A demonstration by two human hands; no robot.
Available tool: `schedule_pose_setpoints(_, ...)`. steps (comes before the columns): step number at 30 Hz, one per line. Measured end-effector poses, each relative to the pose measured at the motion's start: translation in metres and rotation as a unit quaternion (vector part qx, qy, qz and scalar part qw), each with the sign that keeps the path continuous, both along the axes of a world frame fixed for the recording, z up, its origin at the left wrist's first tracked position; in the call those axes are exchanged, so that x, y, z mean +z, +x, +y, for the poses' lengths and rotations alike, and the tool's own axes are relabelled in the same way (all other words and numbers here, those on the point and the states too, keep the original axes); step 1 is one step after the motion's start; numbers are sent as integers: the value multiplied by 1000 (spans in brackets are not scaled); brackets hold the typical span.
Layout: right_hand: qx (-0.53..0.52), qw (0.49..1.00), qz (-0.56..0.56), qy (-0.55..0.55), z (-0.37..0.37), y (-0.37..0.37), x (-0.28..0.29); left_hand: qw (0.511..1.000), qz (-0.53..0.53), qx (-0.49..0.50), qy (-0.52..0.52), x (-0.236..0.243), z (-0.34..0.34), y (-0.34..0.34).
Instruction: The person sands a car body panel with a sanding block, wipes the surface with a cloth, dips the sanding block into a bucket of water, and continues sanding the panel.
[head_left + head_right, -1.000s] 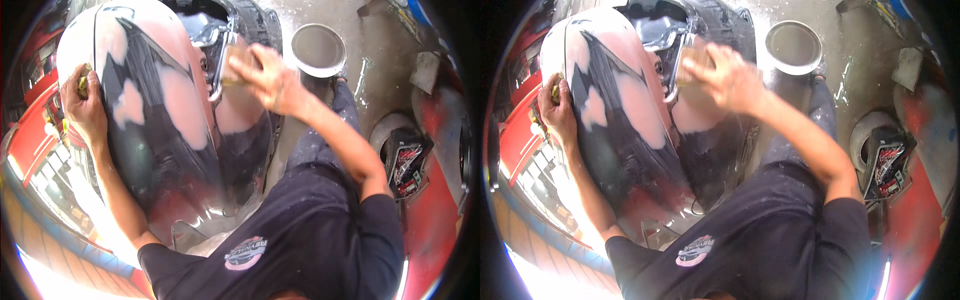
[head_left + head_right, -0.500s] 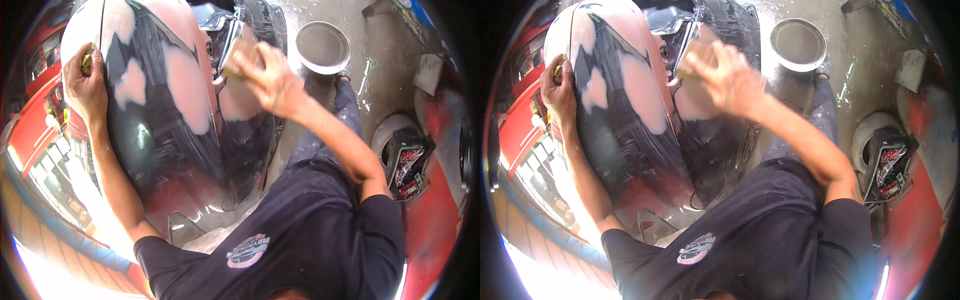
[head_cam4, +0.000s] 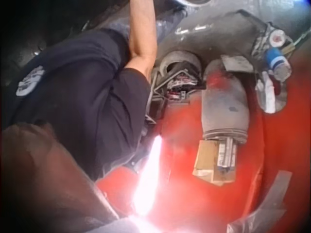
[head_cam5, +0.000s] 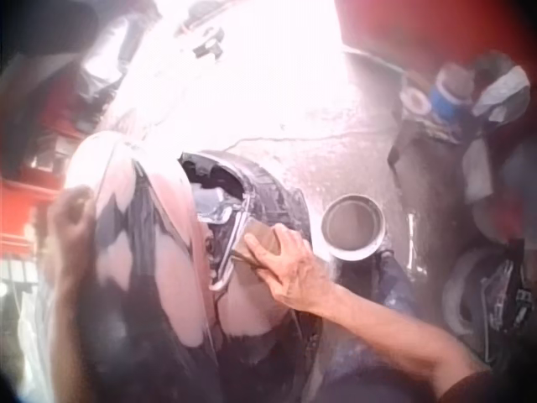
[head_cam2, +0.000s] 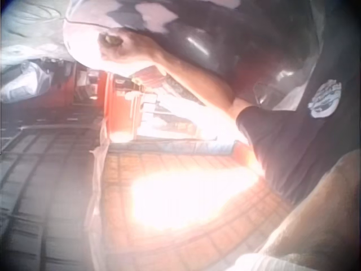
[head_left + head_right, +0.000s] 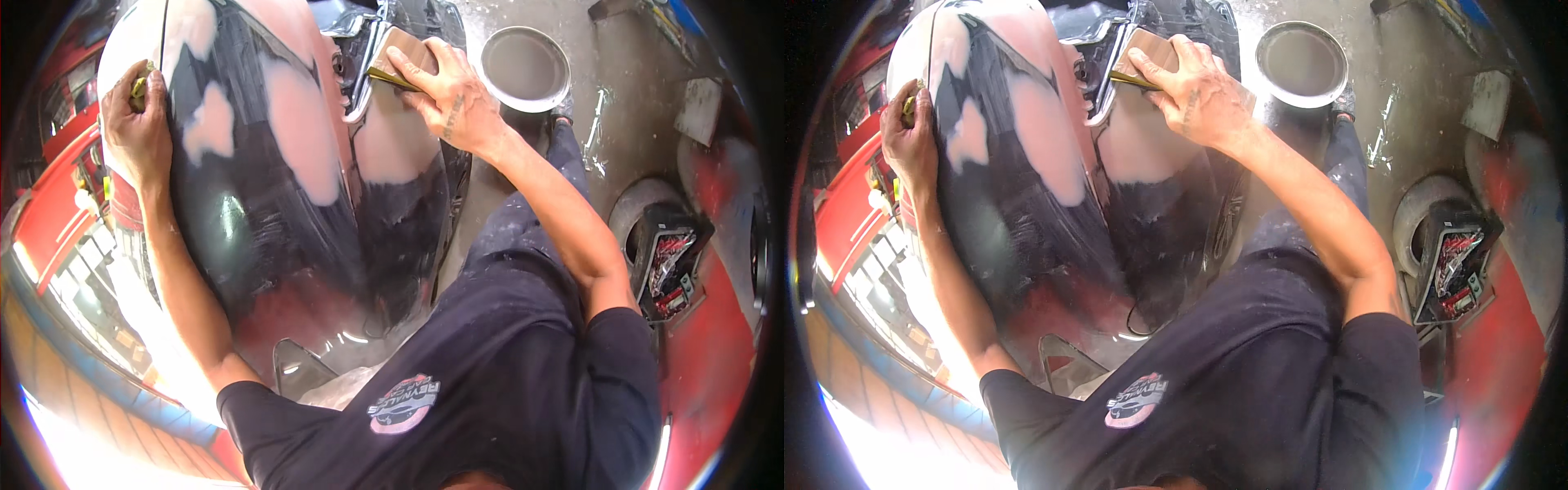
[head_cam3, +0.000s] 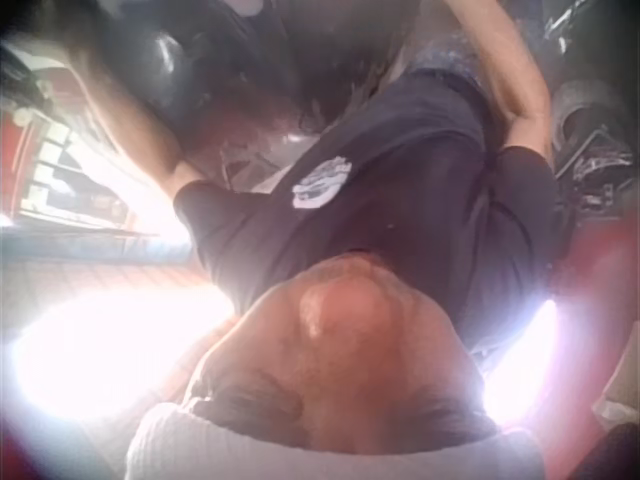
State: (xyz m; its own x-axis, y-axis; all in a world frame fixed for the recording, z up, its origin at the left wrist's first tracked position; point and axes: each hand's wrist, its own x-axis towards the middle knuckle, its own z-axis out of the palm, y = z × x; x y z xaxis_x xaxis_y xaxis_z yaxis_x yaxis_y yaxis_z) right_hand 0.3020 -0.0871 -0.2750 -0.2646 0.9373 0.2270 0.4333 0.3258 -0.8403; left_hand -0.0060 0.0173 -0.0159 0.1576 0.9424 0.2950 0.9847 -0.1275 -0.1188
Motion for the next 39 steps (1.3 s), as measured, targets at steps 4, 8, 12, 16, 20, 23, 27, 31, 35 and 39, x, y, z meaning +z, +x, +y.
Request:
schedule_pose_setpoints(4,19,999,35,35,-42,-11,18,1000,-13,-13,6,3,2,1)
schedule_pose_setpoints(8,32,999,-2,1,-19,-2,16,1000,-1,-2,3,3,3,0)
schedule_pose_setpoints(12,39,998,47,-7,-48,-8,33,1000,-11,-13,12,3,1,1)
schedule_pose_setpoints(16,13,1000,-17,-12,-16,0,30,1000,-5,-20,8,2,2,-2)
schedule_pose_setpoints(20,48,998,11,-39,-44,-2,48,1000,5,-21,16,2,2,5)
schedule_pose_setpoints(23,35,999,-12,-18,-28,-2,40,1000,-4,4,4,3,1,2)
schedule_pose_setpoints(27,32,999,-1,-41,-45,-5,50,1000,1,-8,18,4,0,5)
schedule_pose_setpoints(31,27,999,-13,-16,-25,-2,41,1000,-4,-2,6,3,1,2)
schedule_pose_setpoints(35,26,999,13,-24,-49,-7,53,1000,-2,-5,13,5,3,3)
schedule_pose_setpoints(39,30,999,-22,-12,-26,-1,44,1000,-2,-7,18,3,2,1)
